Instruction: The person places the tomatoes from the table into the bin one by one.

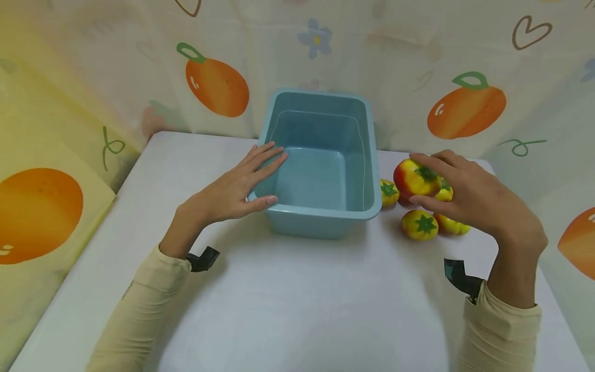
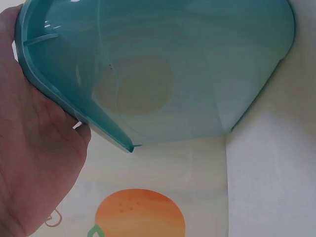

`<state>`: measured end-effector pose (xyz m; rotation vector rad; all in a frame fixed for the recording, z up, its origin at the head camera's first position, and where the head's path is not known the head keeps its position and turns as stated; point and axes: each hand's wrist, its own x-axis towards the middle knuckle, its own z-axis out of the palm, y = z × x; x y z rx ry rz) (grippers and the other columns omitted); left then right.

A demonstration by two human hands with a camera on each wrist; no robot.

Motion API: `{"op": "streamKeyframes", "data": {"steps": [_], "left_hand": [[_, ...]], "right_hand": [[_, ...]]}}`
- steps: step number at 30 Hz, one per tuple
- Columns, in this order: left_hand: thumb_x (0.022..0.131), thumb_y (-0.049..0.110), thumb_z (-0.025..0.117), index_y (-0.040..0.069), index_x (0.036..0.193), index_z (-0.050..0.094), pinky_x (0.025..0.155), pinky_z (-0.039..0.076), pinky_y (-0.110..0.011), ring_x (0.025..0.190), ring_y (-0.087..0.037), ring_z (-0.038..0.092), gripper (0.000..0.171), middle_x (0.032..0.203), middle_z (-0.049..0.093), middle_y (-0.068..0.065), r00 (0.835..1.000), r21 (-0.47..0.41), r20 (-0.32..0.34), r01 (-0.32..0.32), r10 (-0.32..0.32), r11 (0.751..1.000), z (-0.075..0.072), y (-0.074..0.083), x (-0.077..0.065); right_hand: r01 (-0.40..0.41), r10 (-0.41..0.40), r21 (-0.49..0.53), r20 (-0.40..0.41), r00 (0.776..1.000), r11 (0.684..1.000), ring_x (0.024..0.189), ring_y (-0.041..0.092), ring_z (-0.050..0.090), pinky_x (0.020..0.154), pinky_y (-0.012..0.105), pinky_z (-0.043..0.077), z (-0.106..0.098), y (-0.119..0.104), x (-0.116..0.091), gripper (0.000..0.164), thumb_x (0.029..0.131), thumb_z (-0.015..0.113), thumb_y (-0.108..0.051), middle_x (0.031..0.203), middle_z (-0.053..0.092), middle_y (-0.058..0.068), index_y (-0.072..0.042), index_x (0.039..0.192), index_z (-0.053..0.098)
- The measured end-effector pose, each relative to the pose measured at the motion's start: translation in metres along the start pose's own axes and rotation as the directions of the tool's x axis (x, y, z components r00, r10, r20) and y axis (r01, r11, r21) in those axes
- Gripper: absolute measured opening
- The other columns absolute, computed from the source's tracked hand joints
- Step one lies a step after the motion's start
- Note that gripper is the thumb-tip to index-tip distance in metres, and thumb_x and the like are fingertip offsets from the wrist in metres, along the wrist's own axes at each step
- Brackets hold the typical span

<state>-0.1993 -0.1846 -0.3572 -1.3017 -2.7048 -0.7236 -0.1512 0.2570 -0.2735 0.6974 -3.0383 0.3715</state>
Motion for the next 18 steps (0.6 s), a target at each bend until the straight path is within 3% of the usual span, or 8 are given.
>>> {"op": "streamKeyframes", "data": {"steps": [7, 18], "left_hand": [[0.105, 0.051, 0.05, 0.015, 0.168, 0.019, 0.137, 0.001, -0.047, 0.166, -0.031, 0.01, 0.079, 0.177, 0.016, -0.01, 1.0, 0.001, -0.019, -0.009, 0.009, 1.0, 0.0, 0.0, -0.001], [0.105, 0.059, 0.046, 0.016, 0.168, 0.021, 0.137, 0.003, -0.05, 0.165, -0.031, 0.012, 0.08, 0.175, 0.021, -0.012, 0.999, 0.012, -0.045, -0.017, 0.018, 1.0, 0.0, -0.002, -0.003]], "right_hand": [[0.091, -0.087, 0.053, -0.079, 0.993, 0.994, 0.122, 0.037, 0.059, 0.096, 0.064, 0.054, -0.01, -0.017, 0.012, 0.08, 0.088, 0.084, -0.03, 0.143, 0.059, 0.013, -0.021, 0.158, 0.047], [0.187, -0.185, 0.083, -0.029, 0.982, 0.979, 0.122, 0.029, 0.061, 0.1, 0.054, 0.057, -0.009, -0.054, 0.05, 0.071, 0.096, 0.076, -0.038, 0.142, 0.059, 0.009, -0.025, 0.159, 0.046]]}}
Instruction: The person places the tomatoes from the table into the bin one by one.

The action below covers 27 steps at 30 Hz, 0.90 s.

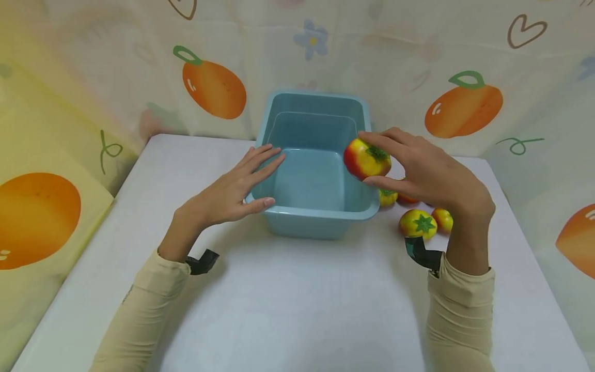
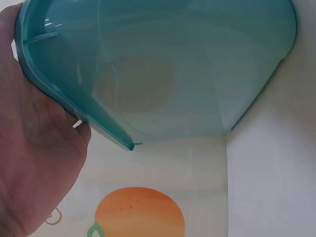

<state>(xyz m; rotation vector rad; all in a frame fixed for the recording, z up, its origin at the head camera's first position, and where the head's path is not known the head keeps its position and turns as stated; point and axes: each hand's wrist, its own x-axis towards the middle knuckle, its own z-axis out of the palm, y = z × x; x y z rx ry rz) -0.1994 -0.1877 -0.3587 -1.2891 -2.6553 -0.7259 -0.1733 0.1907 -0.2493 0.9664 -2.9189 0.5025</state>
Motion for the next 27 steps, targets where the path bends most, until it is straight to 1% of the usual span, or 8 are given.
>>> {"op": "streamKeyframes", "data": {"steps": [5, 9, 13, 21, 27], "left_hand": [[0.105, 0.062, 0.044, 0.017, 0.168, 0.021, 0.137, 0.001, -0.049, 0.165, -0.031, 0.012, 0.081, 0.175, 0.021, -0.012, 1.0, -0.001, -0.005, 0.001, -0.001, 1.0, 0.0, 0.0, 0.0], [0.104, 0.064, 0.043, 0.018, 0.168, 0.022, 0.137, 0.002, -0.051, 0.165, -0.031, 0.012, 0.082, 0.175, 0.022, -0.011, 1.0, -0.002, -0.004, 0.011, -0.011, 1.0, 0.0, 0.001, -0.002], [0.104, 0.063, 0.045, 0.017, 0.168, 0.023, 0.136, 0.002, -0.053, 0.165, -0.032, 0.011, 0.082, 0.175, 0.023, -0.011, 1.0, -0.006, -0.007, 0.017, -0.017, 1.0, -0.001, 0.001, -0.003], [0.103, 0.061, 0.047, 0.019, 0.168, 0.023, 0.136, 0.003, -0.055, 0.166, -0.031, 0.011, 0.081, 0.175, 0.022, -0.01, 1.0, -0.013, -0.008, 0.026, -0.026, 1.0, -0.001, 0.001, -0.004], [0.103, 0.063, 0.044, 0.017, 0.168, 0.024, 0.135, 0.006, -0.06, 0.166, -0.031, 0.011, 0.082, 0.174, 0.023, -0.011, 1.0, -0.01, -0.014, 0.02, -0.02, 1.0, 0.0, 0.0, -0.001]], "right_hand": [[0.034, -0.034, 0.006, 0.016, 0.999, 0.999, 0.116, 0.028, 0.061, 0.101, 0.049, 0.056, 0.01, -0.005, 0.012, 0.071, 0.096, 0.076, -0.037, 0.137, 0.06, 0.01, -0.023, 0.159, 0.046], [0.073, -0.075, 0.038, 0.047, 0.996, 0.997, 0.115, 0.027, 0.063, 0.101, 0.048, 0.056, 0.022, -0.008, 0.019, 0.072, 0.096, 0.076, -0.037, 0.136, 0.062, 0.01, -0.02, 0.159, 0.046], [0.106, -0.109, 0.059, 0.056, 0.992, 0.993, 0.114, 0.027, 0.065, 0.101, 0.048, 0.057, 0.031, -0.01, 0.025, 0.073, 0.095, 0.078, -0.035, 0.135, 0.063, 0.012, -0.016, 0.158, 0.047], [0.085, -0.09, 0.055, 0.085, 0.992, 0.995, 0.116, 0.026, 0.064, 0.1, 0.046, 0.058, 0.042, -0.011, 0.03, 0.074, 0.094, 0.078, -0.037, 0.134, 0.062, 0.01, -0.018, 0.158, 0.047], [0.075, -0.08, 0.047, 0.108, 0.991, 0.996, 0.115, 0.026, 0.062, 0.101, 0.046, 0.057, 0.046, -0.012, 0.031, 0.074, 0.094, 0.078, -0.038, 0.136, 0.061, 0.008, -0.02, 0.159, 0.046]]}}
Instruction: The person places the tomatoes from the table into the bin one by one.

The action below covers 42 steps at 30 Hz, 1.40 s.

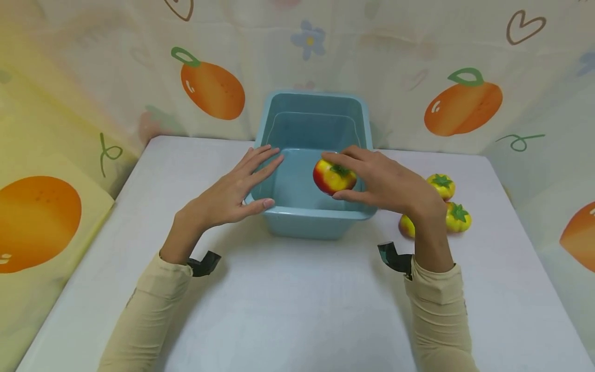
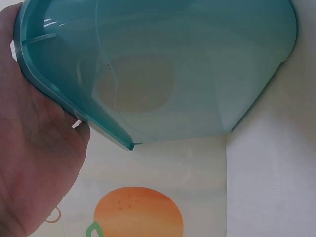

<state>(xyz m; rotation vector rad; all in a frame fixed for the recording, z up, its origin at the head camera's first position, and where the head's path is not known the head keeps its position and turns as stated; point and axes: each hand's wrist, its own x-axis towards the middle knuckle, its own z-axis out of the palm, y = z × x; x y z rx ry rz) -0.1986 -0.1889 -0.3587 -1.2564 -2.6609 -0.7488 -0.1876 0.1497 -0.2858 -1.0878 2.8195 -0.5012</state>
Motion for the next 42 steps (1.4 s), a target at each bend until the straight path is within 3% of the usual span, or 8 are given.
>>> {"op": "streamKeyframes", "data": {"steps": [9, 19, 27, 35, 42], "left_hand": [[0.103, 0.062, 0.046, 0.018, 0.168, 0.024, 0.136, 0.003, -0.055, 0.166, -0.03, 0.011, 0.081, 0.175, 0.023, -0.009, 1.0, -0.004, -0.006, 0.002, -0.002, 1.0, 0.002, -0.001, 0.0], [0.104, 0.06, 0.046, 0.017, 0.168, 0.024, 0.136, 0.004, -0.056, 0.165, -0.032, 0.013, 0.08, 0.174, 0.024, -0.012, 1.0, -0.006, -0.025, -0.016, 0.015, 1.0, 0.002, -0.001, -0.001], [0.104, 0.059, 0.047, 0.016, 0.167, 0.026, 0.136, 0.004, -0.054, 0.165, -0.031, 0.012, 0.079, 0.173, 0.025, -0.012, 0.999, -0.011, -0.032, -0.02, 0.019, 1.0, 0.003, -0.002, 0.0], [0.104, 0.058, 0.048, 0.015, 0.167, 0.027, 0.136, 0.005, -0.054, 0.165, -0.032, 0.012, 0.078, 0.174, 0.025, -0.011, 1.0, -0.015, -0.031, -0.005, 0.005, 1.0, 0.004, 0.0, -0.001], [0.104, 0.056, 0.049, 0.016, 0.167, 0.028, 0.136, 0.006, -0.056, 0.165, -0.032, 0.013, 0.078, 0.173, 0.026, -0.012, 0.999, -0.016, -0.032, -0.005, 0.005, 1.0, 0.003, 0.001, 0.001]], "right_hand": [[0.006, -0.007, 0.006, 0.003, 1.0, 1.0, 0.122, 0.028, 0.061, 0.107, 0.048, 0.055, 0.001, -0.001, -0.002, 0.073, 0.096, 0.076, -0.037, 0.14, 0.059, 0.009, -0.018, 0.159, 0.045], [0.024, -0.026, -0.019, -0.081, 0.996, 1.0, 0.129, 0.028, 0.06, 0.108, 0.05, 0.055, -0.003, 0.0, -0.012, 0.063, 0.099, 0.073, -0.034, 0.145, 0.058, 0.008, -0.019, 0.156, 0.05], [0.093, -0.095, -0.015, -0.159, 0.983, 0.996, 0.125, 0.031, 0.062, 0.105, 0.05, 0.056, -0.008, 0.004, -0.019, 0.058, 0.099, 0.074, -0.023, 0.142, 0.06, 0.013, -0.013, 0.152, 0.054], [0.032, -0.033, -0.01, -0.178, 0.983, 0.999, 0.131, 0.028, 0.059, 0.11, 0.05, 0.052, -0.017, 0.006, -0.027, 0.057, 0.1, 0.072, -0.025, 0.147, 0.057, 0.007, -0.019, 0.153, 0.053], [0.041, -0.046, -0.026, -0.231, 0.972, 0.999, 0.134, 0.029, 0.056, 0.109, 0.05, 0.053, -0.019, 0.011, -0.033, 0.057, 0.098, 0.074, -0.019, 0.145, 0.058, 0.01, -0.014, 0.151, 0.055]]}}
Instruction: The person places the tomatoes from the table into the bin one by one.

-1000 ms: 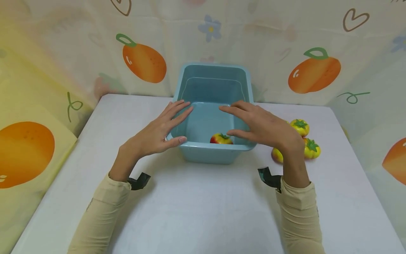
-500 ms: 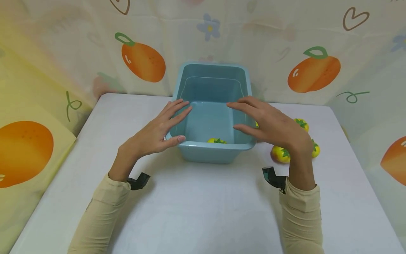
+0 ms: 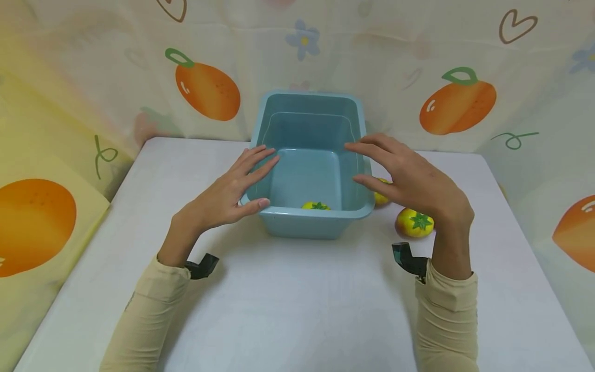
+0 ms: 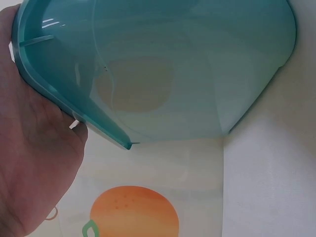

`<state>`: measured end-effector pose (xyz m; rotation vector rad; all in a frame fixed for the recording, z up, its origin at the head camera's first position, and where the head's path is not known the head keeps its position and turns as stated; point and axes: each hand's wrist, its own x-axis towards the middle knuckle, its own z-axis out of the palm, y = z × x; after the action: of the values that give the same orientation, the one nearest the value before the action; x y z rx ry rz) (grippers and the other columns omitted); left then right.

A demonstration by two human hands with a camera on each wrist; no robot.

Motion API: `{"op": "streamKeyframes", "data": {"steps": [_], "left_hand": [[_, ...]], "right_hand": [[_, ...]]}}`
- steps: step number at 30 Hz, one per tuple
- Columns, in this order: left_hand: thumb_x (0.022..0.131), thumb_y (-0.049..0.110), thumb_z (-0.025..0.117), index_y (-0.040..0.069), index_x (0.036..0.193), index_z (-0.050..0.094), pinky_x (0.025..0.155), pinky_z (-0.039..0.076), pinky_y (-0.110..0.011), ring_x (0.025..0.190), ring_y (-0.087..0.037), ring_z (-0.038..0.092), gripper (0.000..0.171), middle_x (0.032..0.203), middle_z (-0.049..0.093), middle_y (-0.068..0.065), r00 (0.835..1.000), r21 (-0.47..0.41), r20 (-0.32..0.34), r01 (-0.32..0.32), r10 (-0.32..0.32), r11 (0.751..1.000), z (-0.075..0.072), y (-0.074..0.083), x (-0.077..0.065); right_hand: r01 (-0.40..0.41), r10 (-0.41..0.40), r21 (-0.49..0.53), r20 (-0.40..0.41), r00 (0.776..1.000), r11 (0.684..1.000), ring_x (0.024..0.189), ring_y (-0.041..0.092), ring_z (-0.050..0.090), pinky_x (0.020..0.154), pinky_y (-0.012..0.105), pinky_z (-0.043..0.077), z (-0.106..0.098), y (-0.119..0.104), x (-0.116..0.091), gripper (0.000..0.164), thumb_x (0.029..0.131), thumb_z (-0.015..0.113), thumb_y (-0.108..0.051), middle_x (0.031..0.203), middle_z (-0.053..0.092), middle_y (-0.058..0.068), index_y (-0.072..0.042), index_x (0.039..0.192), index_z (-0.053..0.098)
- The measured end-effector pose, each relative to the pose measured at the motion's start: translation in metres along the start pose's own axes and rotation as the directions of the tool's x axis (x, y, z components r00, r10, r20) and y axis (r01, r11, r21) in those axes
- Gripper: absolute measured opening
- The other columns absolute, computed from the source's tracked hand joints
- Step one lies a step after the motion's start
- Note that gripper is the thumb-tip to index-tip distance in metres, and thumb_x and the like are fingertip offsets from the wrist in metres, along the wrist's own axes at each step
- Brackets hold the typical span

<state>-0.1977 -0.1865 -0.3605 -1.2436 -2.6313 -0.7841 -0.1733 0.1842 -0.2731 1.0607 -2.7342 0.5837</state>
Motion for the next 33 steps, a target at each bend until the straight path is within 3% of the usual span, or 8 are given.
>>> {"op": "streamKeyframes", "data": {"steps": [13, 18, 22, 33], "left_hand": [[0.105, 0.061, 0.044, 0.012, 0.165, 0.03, 0.136, 0.005, -0.055, 0.164, -0.033, 0.015, 0.079, 0.172, 0.028, -0.013, 1.0, -0.008, -0.016, -0.019, 0.019, 1.0, 0.002, -0.001, 0.001], [0.104, 0.059, 0.046, 0.015, 0.166, 0.029, 0.136, 0.005, -0.056, 0.164, -0.033, 0.015, 0.078, 0.172, 0.028, -0.014, 1.0, -0.006, -0.017, -0.02, 0.02, 1.0, 0.002, -0.001, 0.0], [0.104, 0.058, 0.046, 0.014, 0.166, 0.03, 0.135, 0.006, -0.056, 0.164, -0.032, 0.015, 0.077, 0.172, 0.028, -0.012, 1.0, -0.003, -0.019, -0.018, 0.018, 1.0, 0.002, -0.001, 0.0], [0.105, 0.062, 0.043, 0.015, 0.166, 0.029, 0.136, 0.005, -0.055, 0.164, -0.032, 0.015, 0.078, 0.172, 0.029, -0.014, 1.0, -0.008, -0.018, -0.018, 0.018, 1.0, 0.002, -0.001, 0.001]], "right_hand": [[-0.066, 0.066, 0.003, -0.037, 0.997, 0.998, 0.134, 0.03, 0.057, 0.107, 0.054, 0.055, -0.007, 0.004, -0.01, 0.061, 0.097, 0.076, -0.019, 0.147, 0.057, 0.01, -0.016, 0.153, 0.053], [-0.152, 0.152, 0.019, -0.001, 0.988, 0.988, 0.134, 0.029, 0.058, 0.106, 0.057, 0.055, -0.01, 0.008, -0.017, 0.062, 0.1, 0.071, -0.024, 0.151, 0.054, 0.008, -0.02, 0.157, 0.048], [-0.21, 0.209, 0.008, 0.026, 0.978, 0.978, 0.141, 0.033, 0.052, 0.113, 0.063, 0.048, -0.013, 0.014, -0.021, 0.063, 0.102, 0.068, -0.027, 0.154, 0.052, 0.009, -0.019, 0.16, 0.043], [-0.283, 0.285, -0.034, 0.087, 0.955, 0.958, 0.144, 0.038, 0.048, 0.112, 0.067, 0.046, -0.014, 0.024, -0.026, 0.065, 0.103, 0.066, -0.03, 0.157, 0.049, 0.013, -0.019, 0.162, 0.04]]}}
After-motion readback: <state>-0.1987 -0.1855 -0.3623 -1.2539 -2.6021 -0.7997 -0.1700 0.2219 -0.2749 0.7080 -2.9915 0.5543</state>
